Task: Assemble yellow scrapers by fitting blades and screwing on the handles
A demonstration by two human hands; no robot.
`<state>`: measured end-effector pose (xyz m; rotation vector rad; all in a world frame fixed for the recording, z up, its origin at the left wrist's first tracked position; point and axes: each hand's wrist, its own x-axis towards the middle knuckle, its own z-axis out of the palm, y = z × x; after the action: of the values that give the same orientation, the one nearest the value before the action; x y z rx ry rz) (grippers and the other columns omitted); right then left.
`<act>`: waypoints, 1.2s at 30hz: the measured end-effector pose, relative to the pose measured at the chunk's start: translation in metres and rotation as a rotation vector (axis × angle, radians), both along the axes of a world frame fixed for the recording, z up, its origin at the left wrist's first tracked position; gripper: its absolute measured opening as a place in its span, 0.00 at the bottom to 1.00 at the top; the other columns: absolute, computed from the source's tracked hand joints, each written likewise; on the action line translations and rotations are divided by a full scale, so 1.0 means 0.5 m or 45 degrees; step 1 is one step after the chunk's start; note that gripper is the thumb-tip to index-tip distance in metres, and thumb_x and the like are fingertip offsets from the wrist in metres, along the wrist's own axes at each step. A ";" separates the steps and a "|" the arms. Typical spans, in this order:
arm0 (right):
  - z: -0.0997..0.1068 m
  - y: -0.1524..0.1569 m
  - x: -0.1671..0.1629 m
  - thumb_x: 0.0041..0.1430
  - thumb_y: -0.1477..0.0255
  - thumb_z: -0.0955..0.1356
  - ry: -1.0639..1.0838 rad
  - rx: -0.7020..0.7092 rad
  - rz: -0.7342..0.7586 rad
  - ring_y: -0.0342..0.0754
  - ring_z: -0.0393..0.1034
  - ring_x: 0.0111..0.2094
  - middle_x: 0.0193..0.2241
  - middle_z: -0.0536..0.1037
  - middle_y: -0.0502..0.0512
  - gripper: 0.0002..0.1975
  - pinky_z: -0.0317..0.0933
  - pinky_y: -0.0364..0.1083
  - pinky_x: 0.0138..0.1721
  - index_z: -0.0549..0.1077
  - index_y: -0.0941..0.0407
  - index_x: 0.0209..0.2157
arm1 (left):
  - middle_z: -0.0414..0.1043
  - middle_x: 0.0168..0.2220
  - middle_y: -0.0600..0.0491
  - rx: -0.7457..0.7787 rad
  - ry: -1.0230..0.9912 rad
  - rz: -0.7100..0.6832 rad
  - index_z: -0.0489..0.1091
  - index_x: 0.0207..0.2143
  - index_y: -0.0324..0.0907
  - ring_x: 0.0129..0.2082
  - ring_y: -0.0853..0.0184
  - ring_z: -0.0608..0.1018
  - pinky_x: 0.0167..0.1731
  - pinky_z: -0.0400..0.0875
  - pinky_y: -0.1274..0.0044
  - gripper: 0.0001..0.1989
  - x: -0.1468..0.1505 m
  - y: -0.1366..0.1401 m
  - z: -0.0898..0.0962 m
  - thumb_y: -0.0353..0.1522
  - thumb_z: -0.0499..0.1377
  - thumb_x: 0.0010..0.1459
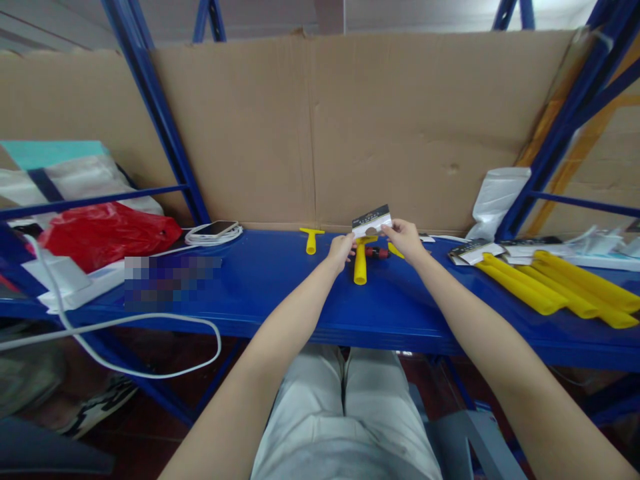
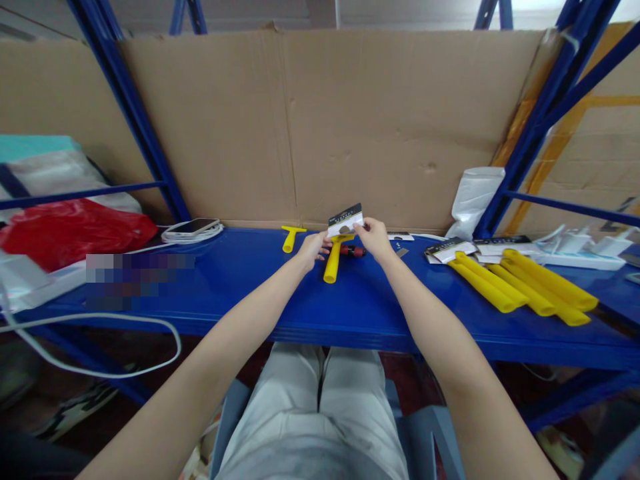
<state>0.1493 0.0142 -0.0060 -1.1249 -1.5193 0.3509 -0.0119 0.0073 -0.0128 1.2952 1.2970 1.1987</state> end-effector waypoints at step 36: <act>0.026 -0.021 0.018 0.56 0.75 0.66 0.462 -0.275 0.065 0.38 0.69 0.23 0.25 0.76 0.51 0.03 0.62 0.38 0.26 0.71 0.58 0.29 | 0.60 0.16 0.61 -0.051 -0.734 0.444 0.67 0.34 0.38 0.11 0.78 0.63 0.14 0.59 0.85 0.03 -0.036 0.027 0.017 0.27 0.57 0.54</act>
<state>0.1583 0.0036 0.0069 -1.1190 -1.2100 0.7280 -0.0300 0.0206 -0.0042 0.6253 1.1251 1.6281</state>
